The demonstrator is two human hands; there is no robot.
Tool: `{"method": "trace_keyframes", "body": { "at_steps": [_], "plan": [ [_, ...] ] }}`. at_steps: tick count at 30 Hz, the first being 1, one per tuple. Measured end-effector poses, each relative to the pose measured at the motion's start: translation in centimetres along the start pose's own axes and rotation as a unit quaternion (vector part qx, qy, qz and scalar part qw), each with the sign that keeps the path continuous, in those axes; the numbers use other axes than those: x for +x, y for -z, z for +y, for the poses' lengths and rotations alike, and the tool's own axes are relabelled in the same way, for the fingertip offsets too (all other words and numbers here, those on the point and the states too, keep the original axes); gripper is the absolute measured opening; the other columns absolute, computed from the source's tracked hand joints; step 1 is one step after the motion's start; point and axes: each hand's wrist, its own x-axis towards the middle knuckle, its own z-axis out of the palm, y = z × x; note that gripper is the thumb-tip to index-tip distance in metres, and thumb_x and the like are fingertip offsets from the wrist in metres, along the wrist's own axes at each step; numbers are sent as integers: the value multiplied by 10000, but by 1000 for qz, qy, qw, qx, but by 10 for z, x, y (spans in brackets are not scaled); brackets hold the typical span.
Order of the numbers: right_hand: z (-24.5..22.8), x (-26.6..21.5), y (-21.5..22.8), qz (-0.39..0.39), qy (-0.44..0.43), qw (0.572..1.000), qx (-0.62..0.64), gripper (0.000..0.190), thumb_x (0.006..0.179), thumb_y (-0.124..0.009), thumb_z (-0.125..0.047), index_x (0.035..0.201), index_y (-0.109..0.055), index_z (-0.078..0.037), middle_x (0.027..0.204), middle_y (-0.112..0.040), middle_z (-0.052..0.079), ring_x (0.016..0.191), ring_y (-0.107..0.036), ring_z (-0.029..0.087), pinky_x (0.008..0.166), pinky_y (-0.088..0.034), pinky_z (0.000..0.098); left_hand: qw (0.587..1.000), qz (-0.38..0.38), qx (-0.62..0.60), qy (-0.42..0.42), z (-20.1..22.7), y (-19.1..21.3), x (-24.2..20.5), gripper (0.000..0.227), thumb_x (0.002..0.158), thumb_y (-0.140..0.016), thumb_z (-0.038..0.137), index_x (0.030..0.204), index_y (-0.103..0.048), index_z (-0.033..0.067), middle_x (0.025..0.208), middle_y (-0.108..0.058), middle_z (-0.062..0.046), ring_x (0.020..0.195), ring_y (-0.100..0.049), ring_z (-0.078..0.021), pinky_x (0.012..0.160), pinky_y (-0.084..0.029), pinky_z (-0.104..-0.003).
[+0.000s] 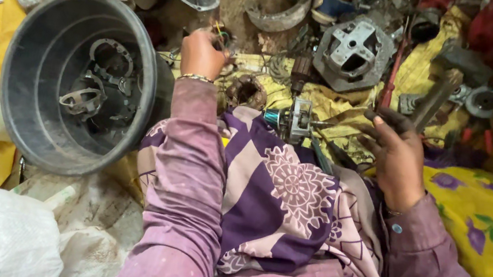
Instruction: The person disassembles a metal electrical housing, removes a rotor with copper windings, and uses a hammer to strike the rotor shaft. They repeatedly inspect the components and reassemble the housing.
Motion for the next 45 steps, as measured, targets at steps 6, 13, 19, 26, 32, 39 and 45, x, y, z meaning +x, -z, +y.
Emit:
{"method": "trace_keyframes", "body": {
  "at_steps": [6,13,19,26,32,39,45],
  "plan": [
    [-1,1,11,10,31,997,65,341,1029,-620,-112,1349,-553,-14,1193,-679,101,983,-678,196,851,-553,329,976,31,141,-165,65,-18,-39,93,753,-719,98,790,-759,23,844,-713,-186,842,-665,-384,756,-511,-496],
    [-4,1,12,12,36,996,82,295,1035,-605,-101,1318,-554,-35,1190,-691,101,991,-686,200,850,-562,337,827,-405,64,-384,147,-138,-182,164,873,-619,174,897,-779,147,963,-746,-88,966,-687,-315,853,-538,-478],
    [-13,-6,11,0,40,995,97,289,1032,-598,-98,1312,-558,-44,1198,-690,110,1009,-691,205,870,-570,353,778,-530,47,-335,144,-134,-169,224,911,-612,119,1054,-784,132,1121,-725,-154,1073,-688,-365,930,-547,-473],
    [-11,-8,5,13,41,999,0,314,994,-636,-158,1286,-592,-52,1160,-682,65,970,-690,176,818,-567,338,905,-375,38,-200,110,-69,-92,1072,362,-988,236,1331,-579,24,1259,-603,-239,1175,-573,-479,984,-459,-617],
    [16,-6,-1,-132,75,937,-314,337,965,-721,-261,1179,-687,-3,1050,-743,67,934,-679,133,835,-563,282,896,-389,92,-192,114,-98,-101,777,508,-943,233,1191,-621,53,1164,-685,-174,1145,-625,-382,1066,-418,-557],
    [12,-3,5,-91,-7,979,-183,368,972,-680,-257,1233,-655,2,1051,-721,49,912,-691,125,807,-560,282,918,-387,16,-91,113,-49,-71,581,512,-892,151,1033,-684,1,1040,-714,-205,979,-704,-369,888,-590,-404],
    [9,-3,4,-92,5,975,-202,376,978,-676,-258,1240,-647,10,1067,-724,49,923,-698,128,804,-555,287,951,-132,-278,20,75,31,-11,655,727,-980,328,1204,-662,12,1154,-723,-94,1038,-743,-174,855,-610,-290]
  ]
}}
